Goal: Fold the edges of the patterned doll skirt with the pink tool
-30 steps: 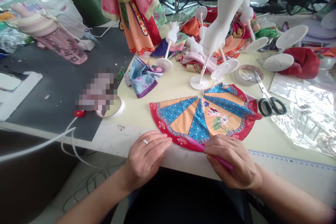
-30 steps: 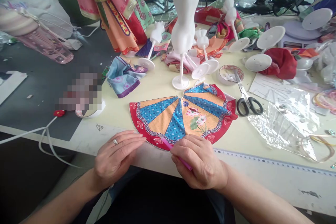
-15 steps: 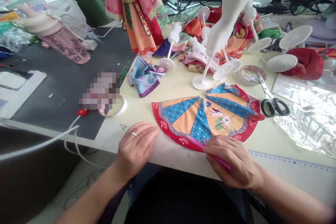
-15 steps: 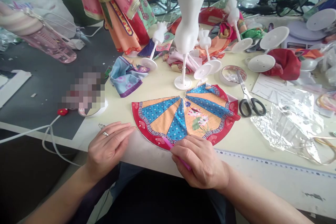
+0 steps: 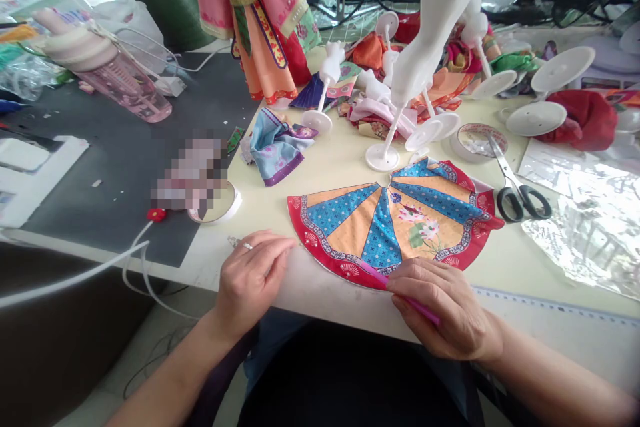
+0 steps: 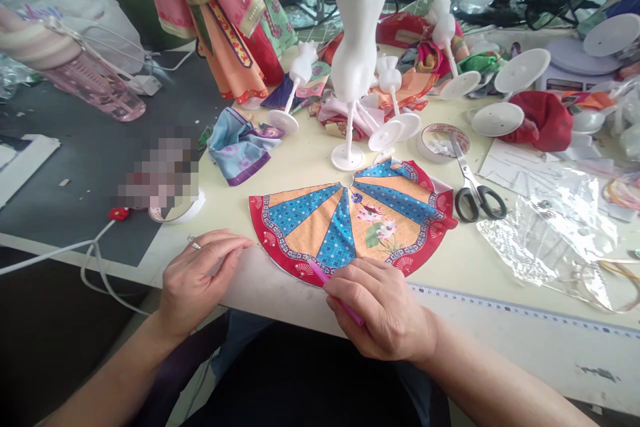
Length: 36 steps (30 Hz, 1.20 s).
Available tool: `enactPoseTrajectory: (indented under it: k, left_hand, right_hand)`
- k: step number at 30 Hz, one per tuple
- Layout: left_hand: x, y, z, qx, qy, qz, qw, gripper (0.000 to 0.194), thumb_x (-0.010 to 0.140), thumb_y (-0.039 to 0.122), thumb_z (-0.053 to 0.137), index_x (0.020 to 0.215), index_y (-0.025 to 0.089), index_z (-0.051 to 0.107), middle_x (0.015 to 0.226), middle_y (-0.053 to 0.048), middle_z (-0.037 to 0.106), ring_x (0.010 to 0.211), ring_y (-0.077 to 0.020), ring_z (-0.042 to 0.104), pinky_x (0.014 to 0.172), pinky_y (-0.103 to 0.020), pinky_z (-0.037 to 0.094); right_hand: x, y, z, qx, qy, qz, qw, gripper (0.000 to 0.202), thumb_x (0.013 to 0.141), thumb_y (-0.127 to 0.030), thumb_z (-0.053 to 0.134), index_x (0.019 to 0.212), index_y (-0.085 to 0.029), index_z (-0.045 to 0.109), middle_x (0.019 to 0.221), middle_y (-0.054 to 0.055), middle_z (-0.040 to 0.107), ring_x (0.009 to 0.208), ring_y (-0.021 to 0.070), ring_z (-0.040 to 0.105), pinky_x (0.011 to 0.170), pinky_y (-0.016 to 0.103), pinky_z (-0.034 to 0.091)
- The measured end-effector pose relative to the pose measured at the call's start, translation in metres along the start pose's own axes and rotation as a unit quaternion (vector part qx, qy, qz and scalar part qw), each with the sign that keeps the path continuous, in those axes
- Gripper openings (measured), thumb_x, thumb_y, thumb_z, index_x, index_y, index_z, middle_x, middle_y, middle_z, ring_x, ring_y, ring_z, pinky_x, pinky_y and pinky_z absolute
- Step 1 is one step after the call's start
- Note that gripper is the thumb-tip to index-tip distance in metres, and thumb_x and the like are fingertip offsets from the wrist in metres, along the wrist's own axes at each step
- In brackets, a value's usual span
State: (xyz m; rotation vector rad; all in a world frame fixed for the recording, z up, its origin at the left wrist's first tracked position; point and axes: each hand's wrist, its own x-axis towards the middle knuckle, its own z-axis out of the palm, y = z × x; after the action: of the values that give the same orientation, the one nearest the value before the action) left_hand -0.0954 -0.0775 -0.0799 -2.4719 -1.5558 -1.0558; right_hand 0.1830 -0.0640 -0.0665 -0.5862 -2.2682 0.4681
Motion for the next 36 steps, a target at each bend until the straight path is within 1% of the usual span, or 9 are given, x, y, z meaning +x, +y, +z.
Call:
enactPoseTrajectory:
  k: [2, 6, 14, 18, 22, 25, 31, 34, 36]
  left_hand:
    - [0.0, 0.0, 0.001, 0.0, -0.007, -0.002, 1.0, 0.022, 0.08, 0.003, 0.057, 0.096, 0.016, 0.066, 0.086, -0.004, 0.07, 0.085, -0.0168, 0.064, 0.085, -0.035, 0.054]
    - [0.002, 0.001, 0.003, 0.0, -0.019, 0.023, 1.0, 0.024, 0.08, 0.003, 0.055, 0.098, 0.016, 0.066, 0.087, -0.005, 0.07, 0.087, -0.0175, 0.064, 0.085, -0.036, 0.054]
    - [0.01, 0.001, 0.007, -0.003, -0.028, 0.042, 0.999, 0.027, 0.08, 0.001, 0.055, 0.1, 0.015, 0.065, 0.089, -0.006, 0.07, 0.087, -0.0176, 0.064, 0.084, -0.036, 0.054]
    - [0.012, -0.002, 0.005, 0.016, -0.035, 0.11, 0.993, 0.031, 0.076, -0.002, 0.058, 0.103, 0.012, 0.063, 0.086, -0.005, 0.07, 0.084, -0.018, 0.063, 0.085, -0.038, 0.054]
    - [0.012, -0.004, -0.001, 0.053, -0.072, 0.198, 0.976, 0.029, 0.075, -0.002, 0.059, 0.102, 0.008, 0.062, 0.086, -0.008, 0.07, 0.085, -0.0198, 0.063, 0.087, -0.042, 0.053]
    - [0.011, -0.004, -0.005, 0.078, -0.094, 0.231, 0.965, 0.026, 0.077, 0.0, 0.059, 0.102, 0.007, 0.063, 0.087, -0.009, 0.07, 0.085, -0.0204, 0.063, 0.088, -0.043, 0.053]
    - [0.006, 0.002, -0.011, 0.057, -0.098, 0.242, 0.964, 0.021, 0.082, 0.002, 0.053, 0.099, 0.008, 0.064, 0.086, -0.009, 0.071, 0.085, -0.0207, 0.063, 0.086, -0.044, 0.054]
    - [-0.001, 0.01, -0.012, 0.027, -0.104, 0.237, 0.965, 0.021, 0.081, 0.002, 0.052, 0.099, 0.005, 0.064, 0.089, -0.011, 0.071, 0.087, -0.0217, 0.063, 0.086, -0.045, 0.054]
    - [-0.008, 0.017, -0.011, -0.006, -0.106, 0.236, 0.966, 0.021, 0.081, 0.002, 0.053, 0.099, 0.004, 0.064, 0.091, -0.012, 0.071, 0.09, -0.0225, 0.063, 0.087, -0.045, 0.053]
  right_hand:
    - [0.0, 0.0, 0.0, 0.001, -0.001, -0.001, 1.0, 0.024, 0.08, -0.003, 0.049, 0.102, -0.013, 0.051, 0.075, 0.007, 0.063, 0.069, 0.0171, 0.06, 0.056, 0.029, 0.049]
    - [0.001, 0.0, 0.0, -0.005, 0.002, -0.001, 1.0, 0.024, 0.081, -0.005, 0.048, 0.103, -0.014, 0.05, 0.075, 0.006, 0.063, 0.069, 0.0164, 0.06, 0.056, 0.028, 0.049]
    - [0.002, -0.001, -0.001, -0.007, 0.004, 0.0, 1.0, 0.024, 0.081, -0.005, 0.047, 0.103, -0.014, 0.051, 0.074, 0.005, 0.063, 0.07, 0.0166, 0.061, 0.056, 0.028, 0.049]
    - [0.002, -0.001, -0.001, -0.003, 0.002, 0.0, 1.0, 0.024, 0.081, -0.005, 0.048, 0.103, -0.015, 0.05, 0.075, 0.005, 0.062, 0.069, 0.016, 0.06, 0.057, 0.028, 0.049]
    - [0.001, -0.001, 0.0, -0.001, -0.001, 0.0, 1.0, 0.025, 0.081, -0.004, 0.049, 0.103, -0.014, 0.05, 0.075, 0.006, 0.062, 0.071, 0.0165, 0.06, 0.057, 0.029, 0.049]
    - [0.0, 0.0, 0.0, -0.001, -0.002, 0.0, 1.0, 0.024, 0.081, -0.004, 0.048, 0.104, -0.013, 0.05, 0.076, 0.006, 0.062, 0.07, 0.016, 0.059, 0.057, 0.029, 0.049]
    - [-0.002, 0.002, 0.001, -0.034, -0.027, -0.03, 0.999, 0.031, 0.08, -0.004, 0.047, 0.109, -0.011, 0.052, 0.08, 0.008, 0.063, 0.072, 0.0175, 0.058, 0.059, 0.031, 0.049]
    - [-0.002, 0.002, 0.002, -0.048, -0.037, -0.035, 0.998, 0.032, 0.08, -0.005, 0.047, 0.111, -0.01, 0.052, 0.081, 0.008, 0.063, 0.072, 0.0182, 0.058, 0.059, 0.032, 0.049]
    - [-0.003, 0.003, 0.002, -0.05, -0.032, -0.036, 0.998, 0.032, 0.079, -0.004, 0.048, 0.111, -0.009, 0.052, 0.081, 0.009, 0.063, 0.073, 0.0186, 0.058, 0.059, 0.032, 0.049]
